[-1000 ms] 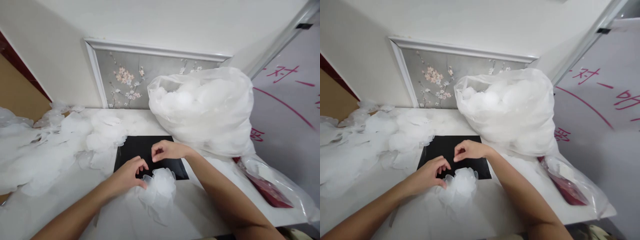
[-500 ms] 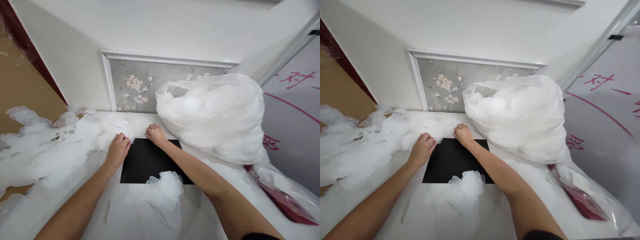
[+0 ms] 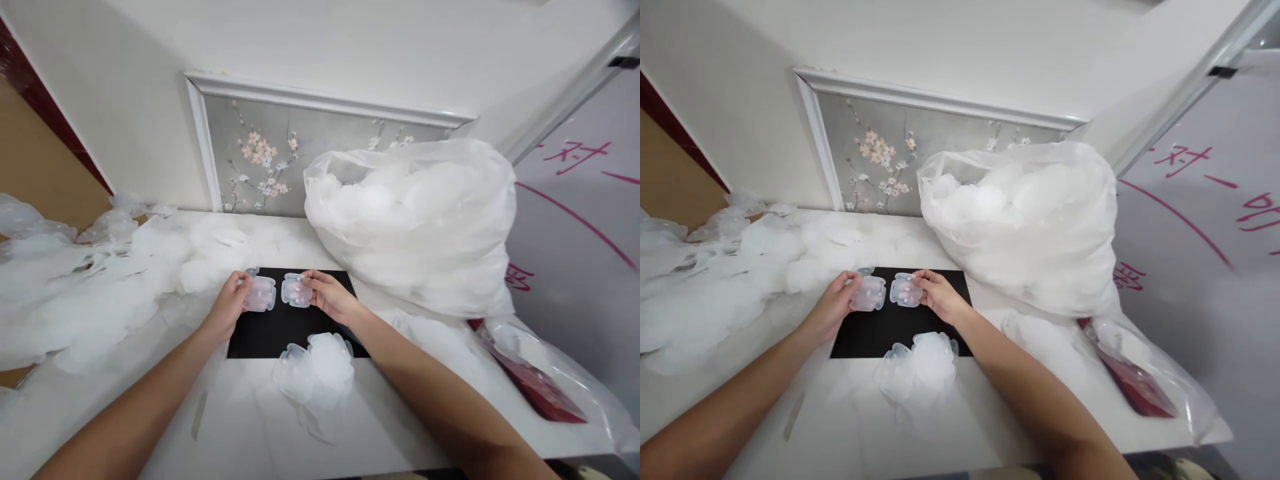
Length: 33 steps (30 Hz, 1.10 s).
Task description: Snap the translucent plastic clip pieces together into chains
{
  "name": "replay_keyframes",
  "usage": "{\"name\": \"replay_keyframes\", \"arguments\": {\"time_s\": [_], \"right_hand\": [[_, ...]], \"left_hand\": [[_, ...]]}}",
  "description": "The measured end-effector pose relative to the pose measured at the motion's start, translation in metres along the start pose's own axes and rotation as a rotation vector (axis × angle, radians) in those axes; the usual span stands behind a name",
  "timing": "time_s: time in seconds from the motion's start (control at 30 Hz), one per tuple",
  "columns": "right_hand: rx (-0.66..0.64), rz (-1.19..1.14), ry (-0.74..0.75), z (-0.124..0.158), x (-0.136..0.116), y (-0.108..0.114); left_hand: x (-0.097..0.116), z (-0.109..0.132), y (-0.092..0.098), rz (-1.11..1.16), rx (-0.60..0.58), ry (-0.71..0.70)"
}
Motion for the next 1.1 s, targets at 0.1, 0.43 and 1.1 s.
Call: {"name": "replay_keyframes", "arguments": {"time_s": [0.1,0.43,1.1], "right_hand": [[-0.015,-0.019,0.015,0.0,-0.003,0.002],[-0.117,0.455,0.446,-0.003,-0.01,0.007],[0.164,1.048,0.657,-0.014,-0.004,0.018]], "left_hand": [[0.003,0.001,-0.003,0.094,-0.052,0.148],[0.005,-0.003,-0.002,0.168,-0.094,0.197],[0.006,-0.006,-0.003,0.086,-0.076,0.174]]}}
Point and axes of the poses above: each hand's wrist, its own z-axis away from the middle knuckle, its own y-axis out of the back of the hand, x = y × z, the point moved 1 cm from there along -z, towards the middle knuckle, and after that the axes turned 13 degrees about x, right-handed, at the moved point
